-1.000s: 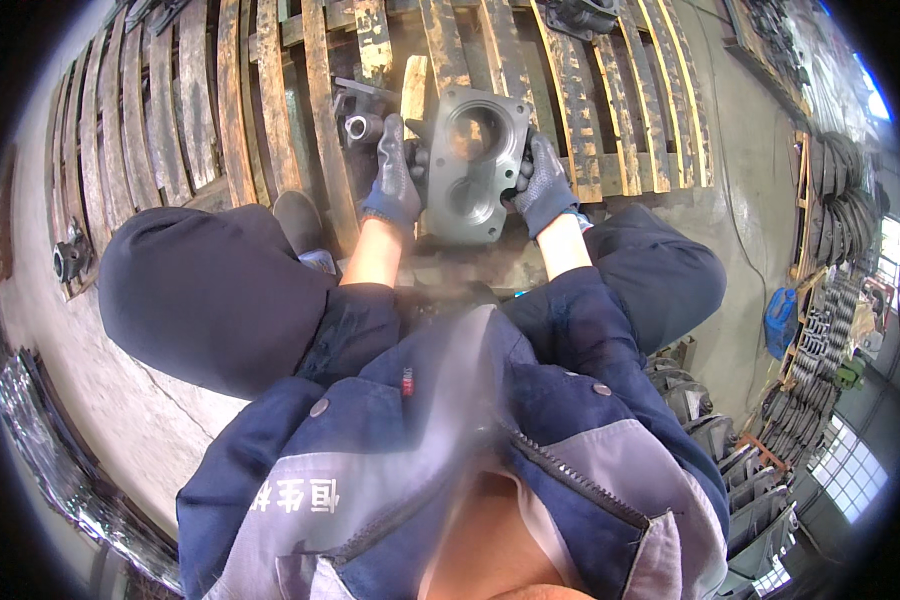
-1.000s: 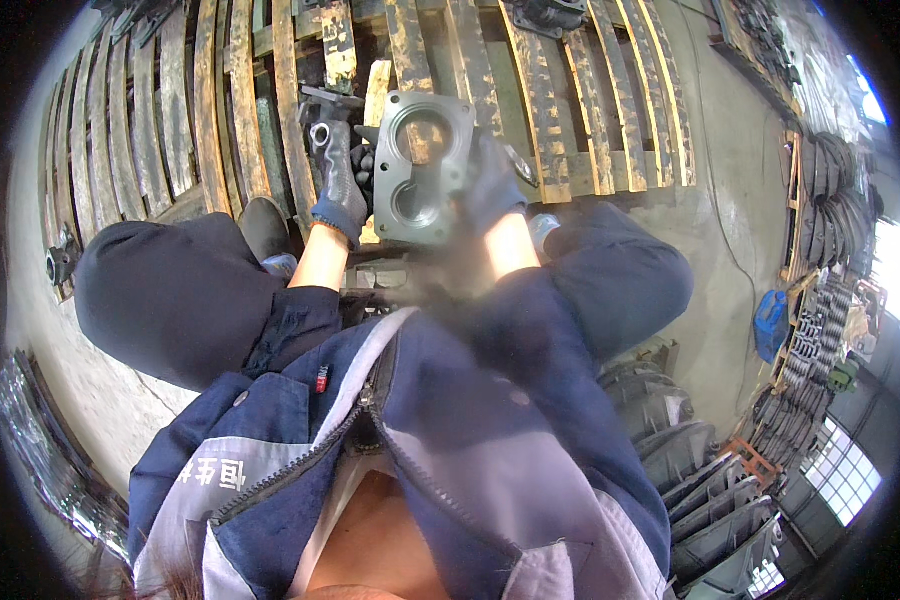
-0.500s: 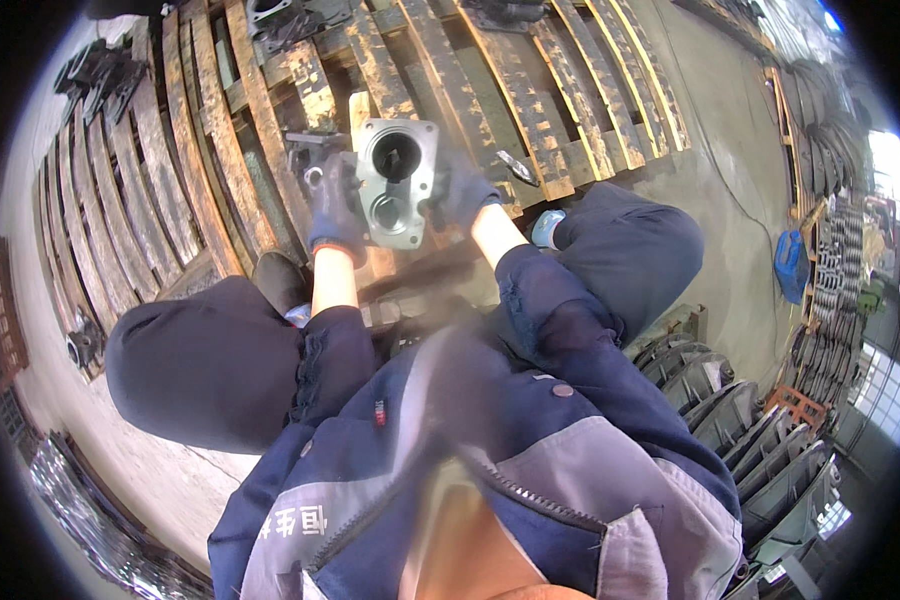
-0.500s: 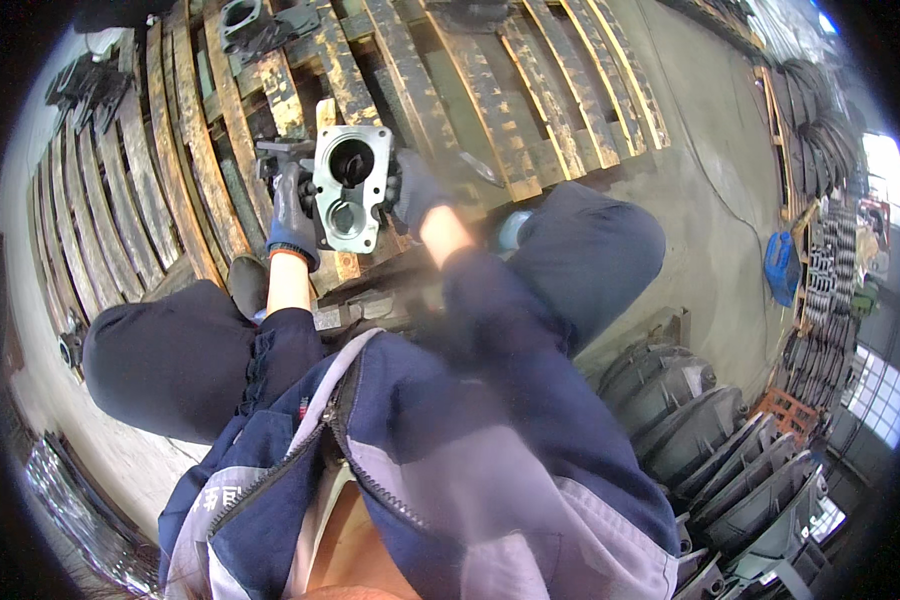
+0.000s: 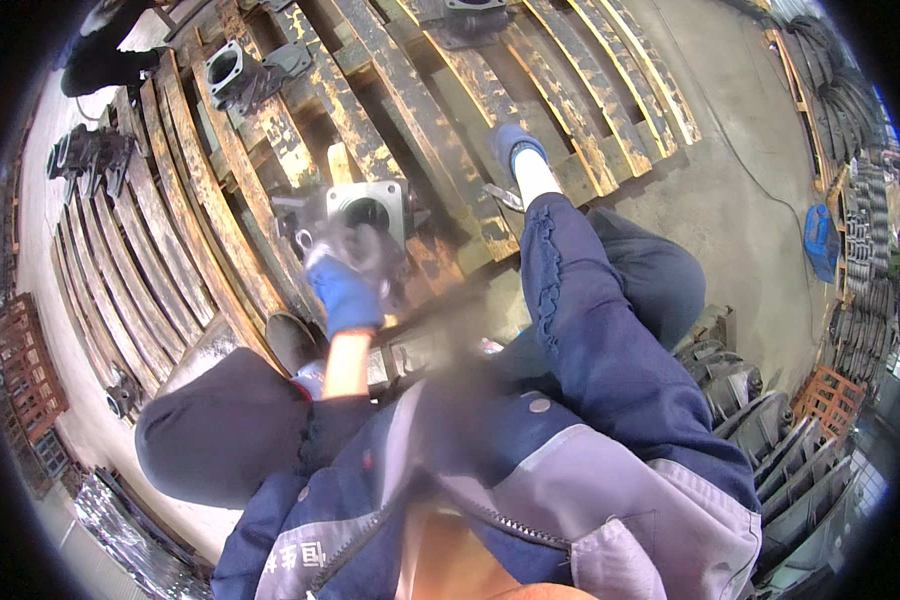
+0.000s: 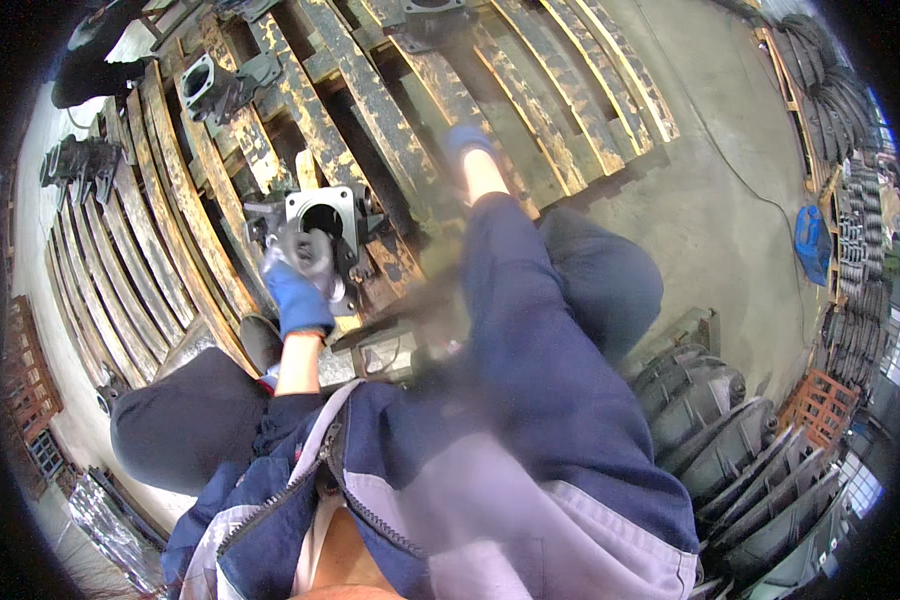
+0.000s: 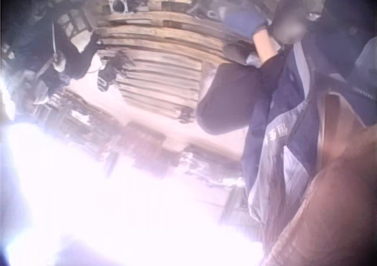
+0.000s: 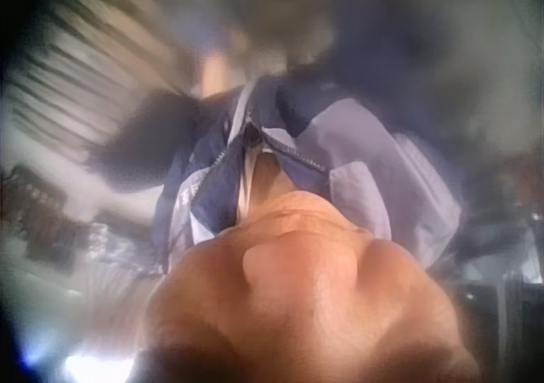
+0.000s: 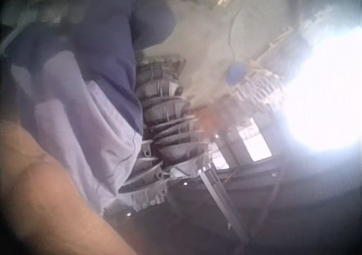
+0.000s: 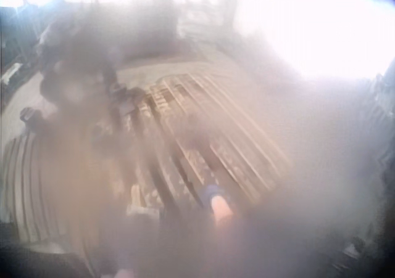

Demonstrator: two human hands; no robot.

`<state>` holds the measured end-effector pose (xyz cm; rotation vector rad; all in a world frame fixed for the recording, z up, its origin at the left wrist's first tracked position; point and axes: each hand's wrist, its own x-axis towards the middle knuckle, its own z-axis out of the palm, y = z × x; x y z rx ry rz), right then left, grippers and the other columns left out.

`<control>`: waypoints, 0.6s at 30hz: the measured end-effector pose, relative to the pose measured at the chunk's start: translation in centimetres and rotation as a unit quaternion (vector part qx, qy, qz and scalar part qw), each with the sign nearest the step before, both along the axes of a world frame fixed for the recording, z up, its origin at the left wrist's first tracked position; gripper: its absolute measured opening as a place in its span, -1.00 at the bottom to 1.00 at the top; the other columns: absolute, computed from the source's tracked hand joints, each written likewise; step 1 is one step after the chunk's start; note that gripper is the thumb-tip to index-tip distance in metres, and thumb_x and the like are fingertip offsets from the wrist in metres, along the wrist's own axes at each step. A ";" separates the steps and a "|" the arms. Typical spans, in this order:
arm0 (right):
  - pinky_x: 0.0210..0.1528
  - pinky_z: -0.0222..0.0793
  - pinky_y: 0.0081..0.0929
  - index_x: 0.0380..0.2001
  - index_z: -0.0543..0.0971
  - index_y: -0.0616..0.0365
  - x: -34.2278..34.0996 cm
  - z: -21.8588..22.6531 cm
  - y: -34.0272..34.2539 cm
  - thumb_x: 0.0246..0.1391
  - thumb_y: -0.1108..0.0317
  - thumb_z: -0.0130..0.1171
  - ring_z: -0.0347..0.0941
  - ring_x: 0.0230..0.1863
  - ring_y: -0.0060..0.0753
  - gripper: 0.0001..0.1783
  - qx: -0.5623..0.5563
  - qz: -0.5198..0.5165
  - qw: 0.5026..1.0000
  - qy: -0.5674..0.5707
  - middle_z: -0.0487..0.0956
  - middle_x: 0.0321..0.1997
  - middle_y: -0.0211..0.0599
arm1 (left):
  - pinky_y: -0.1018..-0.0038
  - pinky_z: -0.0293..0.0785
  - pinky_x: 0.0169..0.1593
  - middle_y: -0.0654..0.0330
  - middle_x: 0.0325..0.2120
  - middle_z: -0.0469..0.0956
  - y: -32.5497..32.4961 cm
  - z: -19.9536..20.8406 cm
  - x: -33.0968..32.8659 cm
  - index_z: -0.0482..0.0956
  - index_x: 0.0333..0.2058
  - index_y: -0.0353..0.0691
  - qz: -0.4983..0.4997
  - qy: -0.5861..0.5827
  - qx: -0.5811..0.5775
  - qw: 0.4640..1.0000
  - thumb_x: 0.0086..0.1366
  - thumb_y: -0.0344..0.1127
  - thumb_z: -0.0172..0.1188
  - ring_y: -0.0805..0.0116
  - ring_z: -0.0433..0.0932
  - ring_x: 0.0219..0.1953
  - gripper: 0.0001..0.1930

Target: The person sits on the floor and repeatedly picks up dark metal parts from a wooden pallet, wipes them with a cloth, and places them back. The person handles multiple similar parts one at a time, turning them over to wipe different surfaces.

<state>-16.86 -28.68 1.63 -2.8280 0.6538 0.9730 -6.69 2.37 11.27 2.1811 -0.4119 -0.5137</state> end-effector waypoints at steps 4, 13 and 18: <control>-0.07 0.51 -0.20 -0.16 0.64 0.21 1.6 -7.1 -0.8 0.05 0.29 0.15 0.59 -0.05 -0.04 -0.68 0.121 -0.094 0.988 -0.015 0.63 -0.09 -0.01 | 0.05 0.29 0.19 -0.18 -0.23 0.57 -0.9 -0.2 -3.3 0.47 0.04 -0.35 -0.257 -0.259 0.199 0.910 0.12 0.01 0.28 -0.15 0.52 -0.10 -0.37; 0.09 0.40 -0.13 -0.01 0.57 0.22 3.5 -15.2 -0.6 0.16 -0.06 0.03 0.51 0.11 0.01 -0.43 0.248 -0.480 0.840 -0.051 0.58 0.08 -0.06 | 0.02 0.24 0.23 -0.22 -0.17 0.53 -0.6 -4.2 -4.1 0.45 0.02 -0.31 -0.179 -0.235 0.297 0.908 0.13 -0.10 0.24 -0.22 0.49 -0.09 -0.46; 0.07 0.42 -0.16 -0.04 0.59 0.21 4.1 -14.8 -0.7 0.13 0.00 0.08 0.52 0.09 -0.03 -0.47 0.225 -0.418 0.879 -0.050 0.59 0.05 -0.07 | 0.05 0.29 0.16 -0.24 -0.16 0.52 -1.5 -3.7 -3.9 0.44 0.02 -0.33 -0.181 -0.238 0.229 0.926 0.15 -0.04 0.23 -0.27 0.48 -0.10 -0.44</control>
